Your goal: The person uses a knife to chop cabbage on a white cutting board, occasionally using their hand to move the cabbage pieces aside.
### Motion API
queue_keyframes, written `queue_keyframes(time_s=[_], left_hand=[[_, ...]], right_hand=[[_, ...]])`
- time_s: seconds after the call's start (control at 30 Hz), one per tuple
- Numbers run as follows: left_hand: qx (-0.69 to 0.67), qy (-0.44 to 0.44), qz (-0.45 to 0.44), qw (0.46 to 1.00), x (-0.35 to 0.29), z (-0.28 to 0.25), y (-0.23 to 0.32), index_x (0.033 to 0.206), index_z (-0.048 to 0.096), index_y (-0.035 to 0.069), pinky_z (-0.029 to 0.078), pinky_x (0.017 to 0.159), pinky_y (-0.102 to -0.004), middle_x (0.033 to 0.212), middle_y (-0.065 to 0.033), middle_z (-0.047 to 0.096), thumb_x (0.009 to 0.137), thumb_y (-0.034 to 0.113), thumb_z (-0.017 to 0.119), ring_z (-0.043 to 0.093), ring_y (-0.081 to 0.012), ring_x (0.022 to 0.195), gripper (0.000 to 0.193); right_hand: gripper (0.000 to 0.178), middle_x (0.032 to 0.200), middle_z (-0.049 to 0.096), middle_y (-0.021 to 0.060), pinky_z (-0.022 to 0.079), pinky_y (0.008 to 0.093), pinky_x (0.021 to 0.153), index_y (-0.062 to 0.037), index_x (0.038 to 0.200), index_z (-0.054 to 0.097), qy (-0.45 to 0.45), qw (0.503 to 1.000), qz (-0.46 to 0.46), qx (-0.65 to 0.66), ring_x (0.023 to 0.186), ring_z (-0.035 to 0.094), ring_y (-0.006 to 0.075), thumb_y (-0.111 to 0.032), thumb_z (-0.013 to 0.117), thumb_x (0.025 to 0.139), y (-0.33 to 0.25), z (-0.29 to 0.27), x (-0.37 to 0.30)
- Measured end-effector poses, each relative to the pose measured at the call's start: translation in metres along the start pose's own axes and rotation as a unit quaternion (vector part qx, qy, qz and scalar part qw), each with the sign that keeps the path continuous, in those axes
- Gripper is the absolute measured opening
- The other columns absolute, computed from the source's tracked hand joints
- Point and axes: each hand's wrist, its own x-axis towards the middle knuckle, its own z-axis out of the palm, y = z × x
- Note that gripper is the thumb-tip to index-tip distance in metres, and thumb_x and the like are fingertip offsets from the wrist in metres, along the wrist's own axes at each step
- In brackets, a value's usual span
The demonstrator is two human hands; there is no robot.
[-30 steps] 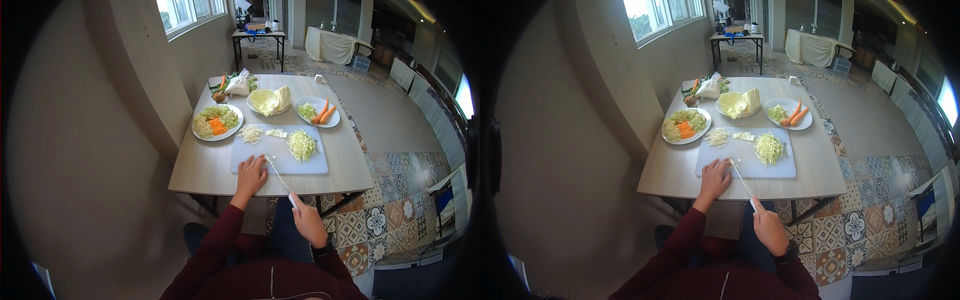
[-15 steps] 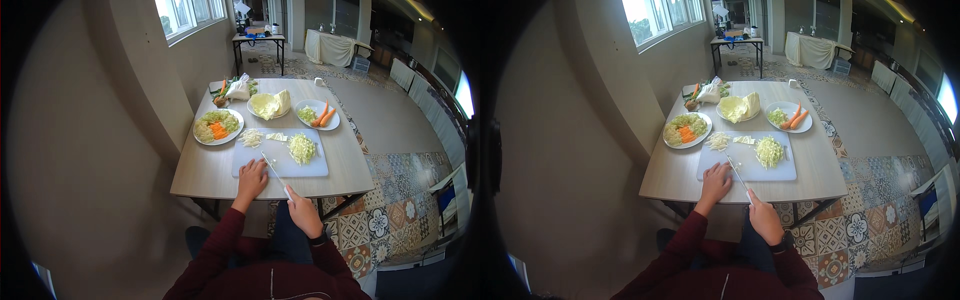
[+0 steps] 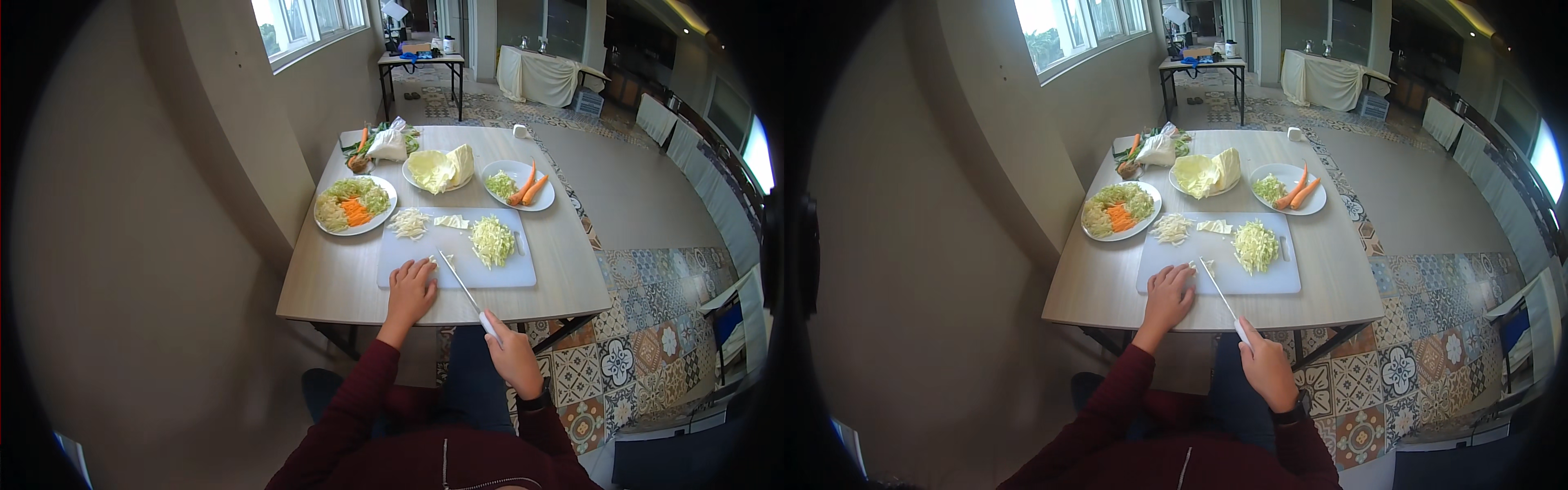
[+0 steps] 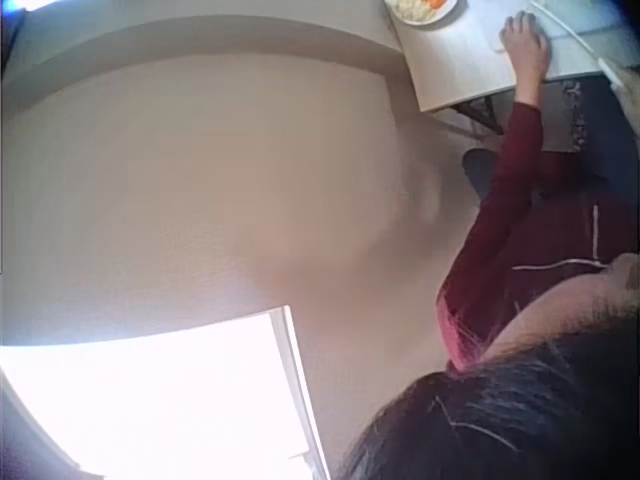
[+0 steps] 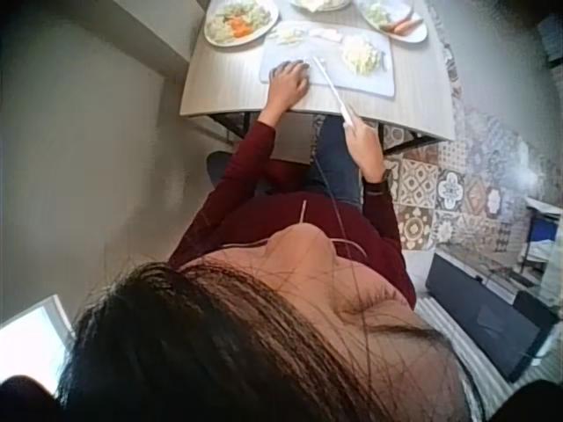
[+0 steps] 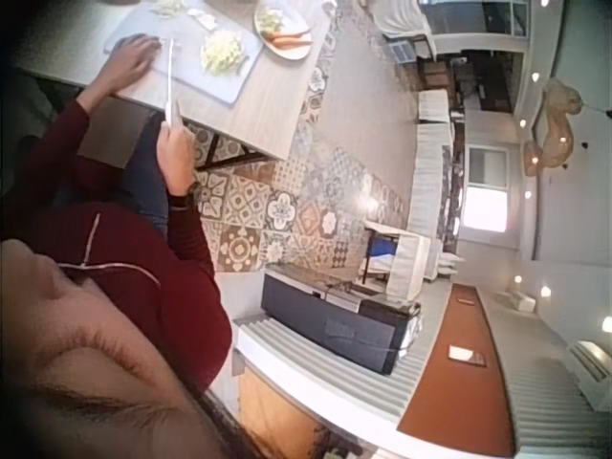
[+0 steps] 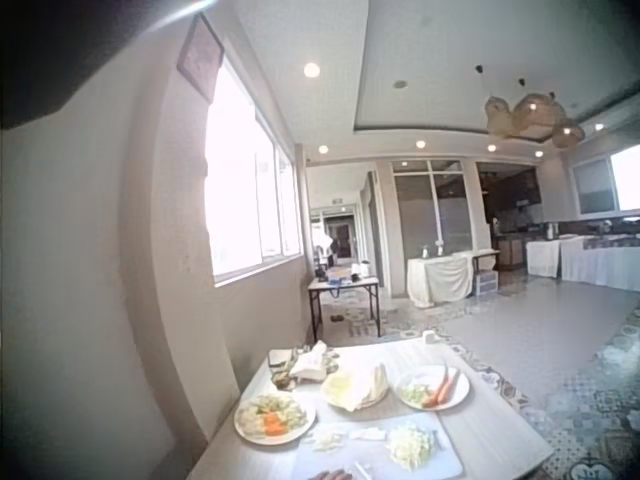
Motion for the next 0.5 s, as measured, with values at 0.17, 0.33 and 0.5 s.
queue_keyframes(time_s=[0.17,0.33,0.5], left_hand=[[0.031,0.003,0.005,0.999,-0.002,0.003,-0.003,0.13,0.059,0.018,0.029,0.112,-0.0555,0.142,-0.0026,0.055,0.093,0.026,0.058,0.045,-0.0311,0.136,0.038],[0.033,0.0,0.004,0.999,-0.001,0.003,-0.002,0.129,0.059,0.017,0.028,0.112,-0.0555,0.143,-0.0029,0.055,0.093,0.026,0.058,0.044,-0.0316,0.137,0.037],[0.023,-0.001,-0.004,1.0,-0.001,0.002,-0.001,0.128,0.059,0.017,0.028,0.112,-0.0552,0.142,-0.0032,0.056,0.093,0.026,0.058,0.044,-0.0316,0.137,0.036]], right_hand=[[0.048,0.11,0.064,0.0327,0.052,0.0408,0.087,-0.0041,0.141,0.051,-0.015,1.0,0.009,0.017,0.103,0.064,0.0444,-0.01,0.058,0.094,-0.006,0.0,0.0],[0.047,0.091,0.065,0.0326,0.051,0.0505,0.076,-0.0033,0.139,0.053,0.035,0.996,-0.073,0.047,0.087,0.065,0.0473,-0.01,0.059,0.093,0.001,0.008,-0.003],[0.048,0.088,0.065,0.0323,0.051,0.0497,0.073,-0.0019,0.14,0.052,0.021,0.997,-0.059,0.047,0.083,0.065,0.0471,-0.01,0.058,0.093,-0.001,0.013,-0.004]])
